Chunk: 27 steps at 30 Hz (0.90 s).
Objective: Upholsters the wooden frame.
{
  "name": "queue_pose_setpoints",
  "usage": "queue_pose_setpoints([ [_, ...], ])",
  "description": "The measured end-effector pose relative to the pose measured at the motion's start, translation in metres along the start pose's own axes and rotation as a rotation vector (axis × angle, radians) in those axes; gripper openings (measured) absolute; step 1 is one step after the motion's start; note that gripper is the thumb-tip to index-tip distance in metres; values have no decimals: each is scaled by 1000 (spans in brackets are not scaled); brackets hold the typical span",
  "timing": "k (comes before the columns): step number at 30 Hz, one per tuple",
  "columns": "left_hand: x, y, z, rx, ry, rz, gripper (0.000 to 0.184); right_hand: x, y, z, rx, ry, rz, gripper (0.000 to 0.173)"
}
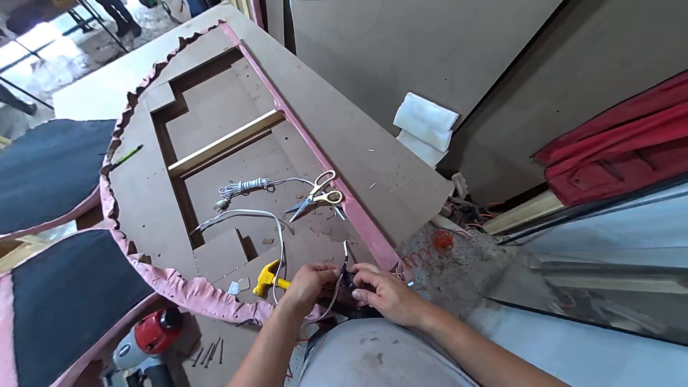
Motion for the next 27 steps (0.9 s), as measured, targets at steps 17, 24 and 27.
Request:
queue_pose_setpoints([
  [17, -14, -15, 8, -96, 260, -161, 15, 33, -32, 47, -71, -117, -58, 41],
  [24, -34, -24, -11, 314, 353, -398, 46, 44, -33, 36, -217, -144, -58, 33],
  [27, -40, -34, -15, 287, 372, -474, 18, 50, -34, 10, 201, 35, -141, 22],
])
Point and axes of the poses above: each hand's wrist, its own x-axis towards the middle knuckle, its own y-axis out of the palm, z = x × y, the point moved 9 cm from there along x, towards the middle knuckle, and after that the axes turned 12 degrees about z, right-handed, at the moved point
